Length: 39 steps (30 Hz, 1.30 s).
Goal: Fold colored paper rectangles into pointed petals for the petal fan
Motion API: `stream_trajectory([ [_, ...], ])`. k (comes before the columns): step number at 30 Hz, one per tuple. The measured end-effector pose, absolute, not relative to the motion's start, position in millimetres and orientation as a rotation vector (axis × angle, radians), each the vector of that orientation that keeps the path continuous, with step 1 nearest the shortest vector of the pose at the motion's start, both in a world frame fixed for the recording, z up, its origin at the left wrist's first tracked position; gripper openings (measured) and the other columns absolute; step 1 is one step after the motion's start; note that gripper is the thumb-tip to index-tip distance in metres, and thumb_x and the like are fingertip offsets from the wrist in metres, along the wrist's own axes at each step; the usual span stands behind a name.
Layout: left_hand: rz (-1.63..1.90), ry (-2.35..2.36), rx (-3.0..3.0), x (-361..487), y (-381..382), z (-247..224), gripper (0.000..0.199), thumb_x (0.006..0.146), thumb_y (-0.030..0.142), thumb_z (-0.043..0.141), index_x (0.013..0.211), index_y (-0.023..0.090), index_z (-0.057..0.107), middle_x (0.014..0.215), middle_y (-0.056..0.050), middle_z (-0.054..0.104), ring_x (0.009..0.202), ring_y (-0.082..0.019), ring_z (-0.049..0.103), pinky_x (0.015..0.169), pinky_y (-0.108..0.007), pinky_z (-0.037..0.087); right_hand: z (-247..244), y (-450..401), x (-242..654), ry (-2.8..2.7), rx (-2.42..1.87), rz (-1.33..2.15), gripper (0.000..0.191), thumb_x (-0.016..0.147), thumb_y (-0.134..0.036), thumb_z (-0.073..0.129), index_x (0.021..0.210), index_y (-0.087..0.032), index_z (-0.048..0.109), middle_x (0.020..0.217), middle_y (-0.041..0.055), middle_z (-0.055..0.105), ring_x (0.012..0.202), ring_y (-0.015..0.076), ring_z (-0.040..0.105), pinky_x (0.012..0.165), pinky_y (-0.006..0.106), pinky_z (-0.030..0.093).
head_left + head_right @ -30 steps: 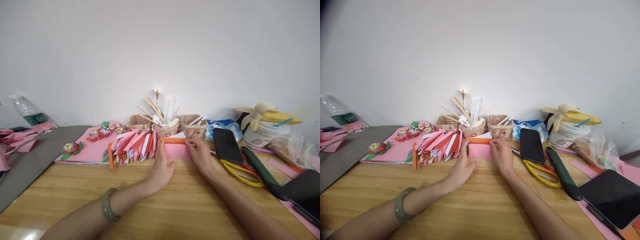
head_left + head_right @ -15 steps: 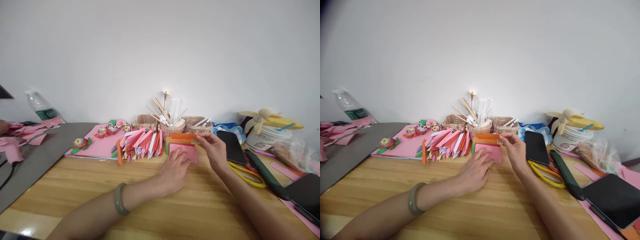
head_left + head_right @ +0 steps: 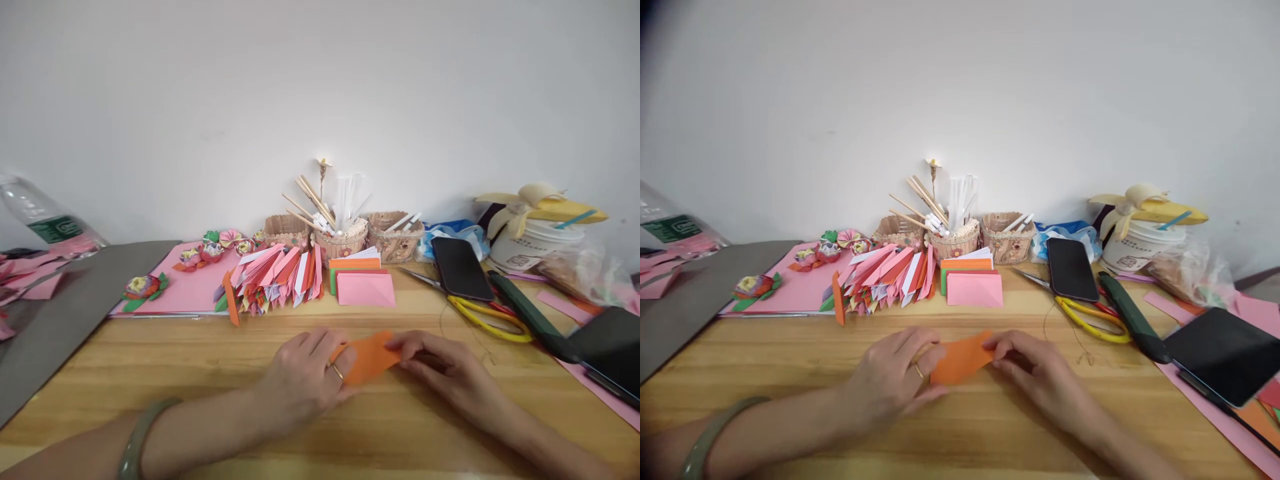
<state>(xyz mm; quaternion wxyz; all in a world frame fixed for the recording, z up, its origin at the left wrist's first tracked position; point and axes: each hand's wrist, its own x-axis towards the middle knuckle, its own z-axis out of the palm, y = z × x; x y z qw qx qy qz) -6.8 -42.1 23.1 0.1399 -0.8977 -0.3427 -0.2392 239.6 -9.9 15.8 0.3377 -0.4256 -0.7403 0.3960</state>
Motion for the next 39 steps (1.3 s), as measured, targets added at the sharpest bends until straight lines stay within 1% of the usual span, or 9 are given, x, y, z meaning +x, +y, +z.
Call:
stream_trajectory([
  [2,-0.674,-0.928,-2.614,-5.3,-41.0,16.3,0.016,0.092,0.022,0.047,0.083,0.015,0.058,0.077,-0.005,0.062,0.070,-0.019,0.057,0.054,-0.027,0.043,14.5,-14.3,236.6,-2.007,-1.113,1.000,0.020,0.085,-0.037,0.059,0.072,-0.022,0.060,0.092,0.0067,0.070,0.086,0.0206,0.065,0.074,0.032,0.052],
  [5,-0.680,-0.881,-2.660,-3.5,-36.8,7.3,0.020,0.088,0.011,0.045,0.073,0.017,0.056,0.064,0.000,0.056,0.062,-0.016,0.055,0.049,-0.024,0.039,15.0,-13.0,234.4,-2.170,-1.094,0.875,0.017,0.088,-0.029,0.054,0.073,-0.022,0.059,0.091,0.0064,0.068,0.085,0.0196,0.064,0.073,0.032,0.051],
  [9,-0.672,-0.894,-2.715,-7.2,-31.6,6.0,0.021,0.090,0.017,0.043,0.076,0.015,0.058,0.068,-0.002,0.058,0.062,-0.016,0.056,0.047,-0.023,0.041,15.0,-5.9,234.7,-2.271,-1.024,0.794,0.012,0.089,-0.026,0.053,0.086,-0.023,0.064,0.090,0.0064,0.069,0.087,0.0199,0.064,0.077,0.033,0.051],
  [12,-0.675,-0.902,-2.722,-11.0,-28.8,8.3,0.020,0.088,0.011,0.043,0.075,0.015,0.058,0.064,-0.002,0.056,0.057,-0.015,0.054,0.044,-0.022,0.039,15.6,-1.0,233.4,-2.315,-0.995,0.775,0.015,0.091,-0.025,0.051,0.087,-0.023,0.065,0.094,0.0063,0.069,0.090,0.0198,0.063,0.078,0.032,0.051],
  [14,-0.717,-0.921,-2.736,-12.6,-27.5,10.2,0.023,0.087,0.009,0.042,0.074,0.015,0.059,0.061,-0.001,0.056,0.054,-0.015,0.053,0.044,-0.023,0.039,16.6,1.8,231.3,-2.334,-1.030,0.776,0.017,0.092,-0.025,0.049,0.086,-0.023,0.064,0.091,0.0053,0.068,0.086,0.0188,0.063,0.074,0.030,0.051],
  [21,-0.936,-1.187,-2.887,-18.2,-16.8,16.9,0.033,0.096,0.024,0.036,0.078,0.017,0.062,0.068,-0.002,0.064,0.059,-0.014,0.061,0.054,-0.023,0.048,17.3,7.8,222.6,-2.315,-1.349,0.712,0.020,0.093,-0.031,0.045,0.078,-0.024,0.056,0.074,0.0014,0.063,0.063,0.0163,0.060,0.056,0.027,0.047],
  [26,-1.051,-1.441,-2.881,-21.8,-7.9,13.3,0.023,0.094,0.020,0.039,0.096,0.020,0.062,0.076,0.001,0.071,0.061,-0.014,0.067,0.057,-0.022,0.052,15.1,6.9,215.3,-2.270,-1.391,0.600,0.019,0.091,-0.028,0.044,0.075,-0.024,0.054,0.068,0.0009,0.063,0.057,0.0151,0.060,0.050,0.025,0.046],
  [34,-0.844,-1.719,-3.022,-26.1,-3.9,5.4,0.012,0.083,0.014,0.046,0.085,0.023,0.053,0.064,0.006,0.064,0.051,-0.011,0.061,0.048,-0.018,0.045,0.3,-1.2,208.1,-2.167,-1.400,0.381,0.007,0.087,-0.024,0.048,0.091,-0.026,0.052,0.069,0.0010,0.063,0.054,0.0160,0.060,0.048,0.025,0.047],
  [39,-0.815,-1.743,-3.056,-27.0,-2.5,3.1,0.012,0.082,0.013,0.046,0.083,0.024,0.051,0.060,0.007,0.061,0.047,-0.010,0.059,0.043,-0.016,0.041,-2.2,-4.3,206.5,-2.167,-1.402,0.303,0.004,0.088,-0.024,0.047,0.090,-0.026,0.048,0.067,-0.0005,0.061,0.052,0.0150,0.060,0.047,0.024,0.047],
])
